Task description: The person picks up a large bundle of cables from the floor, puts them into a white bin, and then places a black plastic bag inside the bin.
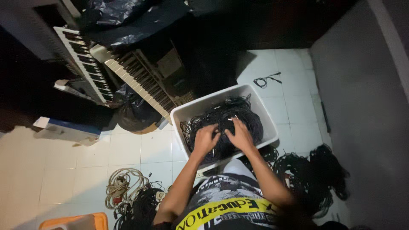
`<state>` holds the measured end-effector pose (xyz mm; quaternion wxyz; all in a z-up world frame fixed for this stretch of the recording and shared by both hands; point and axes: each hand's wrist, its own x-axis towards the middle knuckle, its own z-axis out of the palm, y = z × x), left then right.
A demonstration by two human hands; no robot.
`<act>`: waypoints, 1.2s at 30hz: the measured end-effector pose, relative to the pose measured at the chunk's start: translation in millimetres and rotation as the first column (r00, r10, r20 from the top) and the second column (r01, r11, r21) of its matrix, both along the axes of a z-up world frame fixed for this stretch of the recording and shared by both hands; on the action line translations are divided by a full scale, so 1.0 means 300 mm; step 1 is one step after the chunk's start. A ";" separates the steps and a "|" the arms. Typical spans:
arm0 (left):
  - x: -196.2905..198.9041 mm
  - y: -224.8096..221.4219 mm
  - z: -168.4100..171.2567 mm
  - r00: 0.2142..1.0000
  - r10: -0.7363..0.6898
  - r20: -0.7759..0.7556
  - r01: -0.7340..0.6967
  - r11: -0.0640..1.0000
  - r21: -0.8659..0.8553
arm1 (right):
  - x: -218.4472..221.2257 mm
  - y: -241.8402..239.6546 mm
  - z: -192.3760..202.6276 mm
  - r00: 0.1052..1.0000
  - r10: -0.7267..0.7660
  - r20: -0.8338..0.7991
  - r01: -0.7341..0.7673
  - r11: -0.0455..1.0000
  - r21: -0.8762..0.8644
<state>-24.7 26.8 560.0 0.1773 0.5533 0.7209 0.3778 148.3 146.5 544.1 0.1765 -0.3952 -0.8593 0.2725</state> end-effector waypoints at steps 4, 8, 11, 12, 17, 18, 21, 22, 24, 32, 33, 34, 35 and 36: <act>-0.003 0.003 0.141 0.998 0.040 -0.040 -0.036 0.995 0.098 | 0.022 -0.005 0.131 0.988 -0.102 -0.115 0.104 0.994 0.013; -0.007 0.038 0.277 1.000 -0.006 -0.024 0.011 0.980 0.199 | 0.072 0.002 0.278 0.974 -0.183 -0.131 0.193 0.978 0.076; 0.013 0.070 0.370 0.998 -0.058 -0.017 0.060 0.964 0.259 | 0.126 -0.005 0.391 0.959 -0.223 -0.176 0.250 0.957 0.148; 0.021 0.081 0.396 0.996 -0.081 -0.026 0.085 0.957 0.279 | 0.143 -0.007 0.428 0.953 -0.229 -0.200 0.265 0.948 0.177; 0.115 0.143 0.448 0.973 -0.226 -0.041 0.228 0.924 0.308 | 0.244 -0.045 0.534 0.945 -0.313 -0.093 0.316 0.949 0.017; 0.145 0.157 0.443 0.963 -0.265 -0.045 0.266 0.916 0.300 | 0.272 -0.055 0.528 0.944 -0.329 -0.029 0.329 0.944 -0.025; 0.241 0.190 0.417 0.927 -0.372 -0.046 0.371 0.892 0.258 | 0.385 -0.086 0.476 0.940 -0.325 -0.107 0.332 0.941 0.060; 0.273 0.206 0.411 0.914 -0.404 -0.044 0.402 0.882 0.244 | 0.422 -0.088 0.459 0.927 -0.352 -0.128 0.360 0.932 0.040; 0.350 0.233 0.397 0.894 -0.444 -0.064 0.446 0.865 0.231 | 0.510 -0.107 0.427 0.898 -0.407 -0.165 0.412 0.911 -0.005; 0.625 0.354 0.385 0.788 -0.615 -0.031 0.613 0.777 0.143 | 0.806 -0.077 0.415 0.823 -0.516 -0.236 0.537 0.843 0.029; 0.657 0.367 0.377 0.775 -0.631 -0.027 0.628 0.766 0.136 | 0.837 -0.082 0.414 0.807 -0.547 -0.223 0.563 0.826 0.008; 0.690 0.381 0.368 0.762 -0.647 -0.022 0.644 0.754 0.129 | 0.867 -0.091 0.413 0.798 -0.563 -0.217 0.575 0.818 -0.005; 0.726 0.400 0.361 0.740 -0.672 -0.027 0.668 0.731 0.137 | 0.899 -0.104 0.415 0.786 -0.581 -0.211 0.592 0.806 -0.016; 0.763 0.421 0.356 0.718 -0.695 -0.032 0.692 0.708 0.145 | 0.931 -0.116 0.416 0.773 -0.600 -0.205 0.608 0.793 -0.027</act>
